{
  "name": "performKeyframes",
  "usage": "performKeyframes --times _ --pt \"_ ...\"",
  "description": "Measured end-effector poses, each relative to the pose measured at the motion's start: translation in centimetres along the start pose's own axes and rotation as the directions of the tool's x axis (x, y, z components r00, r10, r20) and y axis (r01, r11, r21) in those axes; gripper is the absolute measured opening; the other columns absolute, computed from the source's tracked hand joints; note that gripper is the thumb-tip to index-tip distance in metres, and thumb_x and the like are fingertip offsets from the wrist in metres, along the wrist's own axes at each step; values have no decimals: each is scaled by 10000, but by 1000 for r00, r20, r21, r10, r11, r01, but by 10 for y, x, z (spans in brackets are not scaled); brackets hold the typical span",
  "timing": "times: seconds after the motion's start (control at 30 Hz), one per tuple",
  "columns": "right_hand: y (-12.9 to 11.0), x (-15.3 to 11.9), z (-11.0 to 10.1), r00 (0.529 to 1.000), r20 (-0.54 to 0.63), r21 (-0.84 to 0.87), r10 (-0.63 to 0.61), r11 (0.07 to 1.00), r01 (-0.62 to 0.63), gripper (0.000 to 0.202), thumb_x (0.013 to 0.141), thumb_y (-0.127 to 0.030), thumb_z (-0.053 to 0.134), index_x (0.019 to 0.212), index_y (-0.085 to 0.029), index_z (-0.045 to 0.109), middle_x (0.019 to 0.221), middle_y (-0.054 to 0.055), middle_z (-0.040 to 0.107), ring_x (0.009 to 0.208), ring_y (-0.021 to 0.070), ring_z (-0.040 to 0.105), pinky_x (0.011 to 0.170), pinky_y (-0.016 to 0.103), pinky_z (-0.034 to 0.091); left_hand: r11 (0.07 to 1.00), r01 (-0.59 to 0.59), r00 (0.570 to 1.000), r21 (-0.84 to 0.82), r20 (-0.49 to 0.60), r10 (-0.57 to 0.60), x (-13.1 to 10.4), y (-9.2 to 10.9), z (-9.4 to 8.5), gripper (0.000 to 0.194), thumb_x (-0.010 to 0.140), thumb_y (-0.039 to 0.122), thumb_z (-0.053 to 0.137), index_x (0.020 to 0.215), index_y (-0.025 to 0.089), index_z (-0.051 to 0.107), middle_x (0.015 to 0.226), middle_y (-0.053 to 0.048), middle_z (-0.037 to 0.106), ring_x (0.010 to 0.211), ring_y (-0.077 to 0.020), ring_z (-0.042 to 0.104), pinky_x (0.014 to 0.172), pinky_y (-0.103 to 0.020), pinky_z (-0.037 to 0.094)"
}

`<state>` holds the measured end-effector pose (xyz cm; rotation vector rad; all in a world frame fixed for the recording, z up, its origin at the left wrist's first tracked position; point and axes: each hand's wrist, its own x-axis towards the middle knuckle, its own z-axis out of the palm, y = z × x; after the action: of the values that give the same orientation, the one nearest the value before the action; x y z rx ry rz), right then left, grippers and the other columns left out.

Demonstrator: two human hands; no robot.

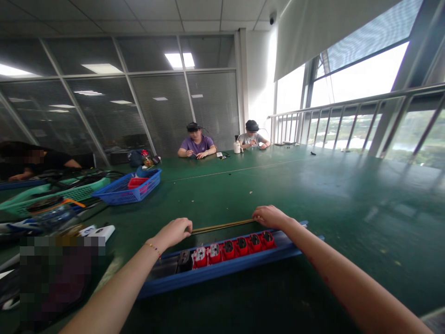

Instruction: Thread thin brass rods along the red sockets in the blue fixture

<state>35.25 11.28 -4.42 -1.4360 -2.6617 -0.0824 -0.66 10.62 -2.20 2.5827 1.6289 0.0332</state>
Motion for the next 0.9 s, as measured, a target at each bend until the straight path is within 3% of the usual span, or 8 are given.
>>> performKeyframes --times 0.23,0.47,0.7,0.9 --pt "-4 3 0 1000 22 -61 1 998 1 252 732 -185 462 940 -237 594 925 48 612 823 186 569 667 242 398 998 6 999 55 47 -9 4 1 2 242 656 84 487 831 228 569 768 -1 622 726 -143 572 625 -217 386" --pt "-3 4 0 1000 28 -72 -13 997 15 251 685 -161 472 898 -228 586 883 43 603 794 185 565 627 235 388 991 6 999 133 33 -11 8 8 5 198 549 68 505 670 217 553 725 4 609 677 -171 555 561 -241 346" --pt "-1 4 4 999 42 -32 12 999 -11 269 665 -153 481 911 -213 572 888 42 596 787 168 557 636 219 377 991 67 994 113 -99 -56 3 12 3 130 649 117 421 703 193 512 772 -30 574 664 -160 532 554 -246 327" --pt "1 5 7 997 52 -44 57 998 -55 242 645 -162 475 865 -208 565 894 35 585 786 182 554 603 232 370 998 62 986 21 -159 -57 -2 18 -8 182 735 187 401 873 221 514 723 -5 594 634 -148 545 534 -227 321"
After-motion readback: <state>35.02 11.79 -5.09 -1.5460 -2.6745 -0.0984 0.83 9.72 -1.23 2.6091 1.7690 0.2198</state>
